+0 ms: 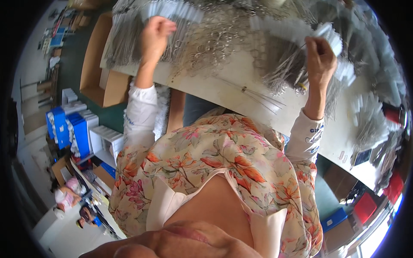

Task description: Assembling small metal components onto white brush-like wire items at a factory workstation.

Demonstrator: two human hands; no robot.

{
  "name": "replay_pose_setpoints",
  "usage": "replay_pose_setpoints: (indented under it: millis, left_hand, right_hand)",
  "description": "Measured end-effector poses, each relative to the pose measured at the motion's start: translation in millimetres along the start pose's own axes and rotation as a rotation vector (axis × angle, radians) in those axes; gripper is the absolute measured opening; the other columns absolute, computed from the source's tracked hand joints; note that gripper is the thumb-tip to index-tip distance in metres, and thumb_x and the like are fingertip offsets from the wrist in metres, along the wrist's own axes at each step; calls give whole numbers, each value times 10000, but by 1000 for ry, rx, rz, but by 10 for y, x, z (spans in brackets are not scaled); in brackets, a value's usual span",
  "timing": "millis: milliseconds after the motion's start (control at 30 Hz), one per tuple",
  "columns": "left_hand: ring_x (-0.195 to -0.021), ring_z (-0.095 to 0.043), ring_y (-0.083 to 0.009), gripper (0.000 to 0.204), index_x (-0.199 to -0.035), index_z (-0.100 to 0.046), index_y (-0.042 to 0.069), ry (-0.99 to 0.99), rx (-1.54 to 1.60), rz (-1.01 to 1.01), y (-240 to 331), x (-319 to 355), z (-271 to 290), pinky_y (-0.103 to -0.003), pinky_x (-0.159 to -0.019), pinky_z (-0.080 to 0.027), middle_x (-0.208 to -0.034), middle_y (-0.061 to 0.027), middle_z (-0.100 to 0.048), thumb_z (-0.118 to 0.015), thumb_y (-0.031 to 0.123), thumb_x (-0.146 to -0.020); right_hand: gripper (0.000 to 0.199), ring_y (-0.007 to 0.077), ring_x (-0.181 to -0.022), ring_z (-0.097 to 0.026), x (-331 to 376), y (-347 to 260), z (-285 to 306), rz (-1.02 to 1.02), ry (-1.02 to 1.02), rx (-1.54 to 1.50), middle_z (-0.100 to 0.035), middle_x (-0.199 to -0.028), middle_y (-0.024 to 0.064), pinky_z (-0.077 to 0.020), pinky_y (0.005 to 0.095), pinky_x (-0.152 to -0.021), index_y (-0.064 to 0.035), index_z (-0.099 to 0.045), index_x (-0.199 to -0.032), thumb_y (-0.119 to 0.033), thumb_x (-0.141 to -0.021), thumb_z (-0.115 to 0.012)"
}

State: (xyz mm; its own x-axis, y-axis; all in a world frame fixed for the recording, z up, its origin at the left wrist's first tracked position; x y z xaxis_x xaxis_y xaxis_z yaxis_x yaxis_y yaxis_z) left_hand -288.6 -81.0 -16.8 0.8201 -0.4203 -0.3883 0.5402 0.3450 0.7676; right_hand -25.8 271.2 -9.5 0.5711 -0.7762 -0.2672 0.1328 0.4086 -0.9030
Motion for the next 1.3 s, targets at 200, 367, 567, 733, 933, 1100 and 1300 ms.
replay_pose_setpoints:
  millis: [200,367,567,733,933,1100,1300]
  left_hand:
    - [-794,-638,-245,406,-935,-642,34,202,-578,91,-581,-614,1166,-348,-719,-491,-896,-115,-665,-550,419,-846]
    - [-701,-601,-195,248,-849,-631,17,-240,-828,111,-1984,-506,1316,-317,-664,-458,-759,-101,-648,-646,260,-803]
    - [-678,-578,-137,224,-874,-633,7,-187,-658,236,-1929,-492,1411,-283,-655,-450,-761,-83,-653,-602,225,-839]
    - [-688,-588,-158,221,-914,-620,-14,-165,-643,346,-1916,-465,1479,-287,-679,-466,-818,-92,-660,-563,195,-868]
    - [-780,-564,-139,247,-1104,-578,-6,227,-332,-42,-590,-508,1447,-258,-661,-470,-940,-93,-607,-471,113,-916]
    - [-562,-391,-28,247,-1100,-617,82,192,-31,278,-421,-374,949,-173,-466,-326,-734,34,-487,-483,197,-929]
    - [-502,-291,-4,270,-1067,-627,38,10,95,345,-505,-274,448,-166,-404,-200,-686,57,-406,-510,236,-924]
  right_hand:
    - [187,121,-621,-564,-138,-94,1292,79,350,-459,-604,-673,53,-443,240,-542,-2,-637,-865,-176,-839,-573]
    - [194,126,-586,-528,69,381,1535,-68,253,355,-546,-661,23,-436,251,-536,-73,-616,-823,-247,-856,-537]
    - [275,242,-689,-610,259,780,1334,-186,80,666,-645,-765,82,-482,348,-669,-125,-701,-859,-366,-730,-666]
    - [262,213,-640,-603,136,848,1248,-119,46,617,-625,-679,73,-481,323,-633,-82,-697,-842,-323,-748,-658]
    - [212,50,-534,-410,120,632,2497,-116,439,-239,-481,-611,-23,-332,203,-472,-29,-561,-785,-207,-881,-498]
    - [204,229,-715,-625,189,1027,2836,-279,223,1163,-662,-820,38,-492,346,-616,-151,-682,-898,-302,-815,-572]
    - [158,273,-845,-624,127,1500,2766,-341,-44,1176,-665,-873,43,-477,405,-735,-232,-688,-881,-308,-768,-608]
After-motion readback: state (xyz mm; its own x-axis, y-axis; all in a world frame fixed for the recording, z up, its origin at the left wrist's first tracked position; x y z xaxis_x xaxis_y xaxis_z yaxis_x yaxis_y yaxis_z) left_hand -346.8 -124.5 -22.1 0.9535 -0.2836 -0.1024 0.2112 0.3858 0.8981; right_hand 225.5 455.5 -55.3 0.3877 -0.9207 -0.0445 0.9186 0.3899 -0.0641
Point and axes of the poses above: each hand's wrist, its own x-axis away from the middle knuckle, its own z-axis out of the back of the hand, y = z × x, the point moved 10 cm from there along -x, towards the middle knuckle
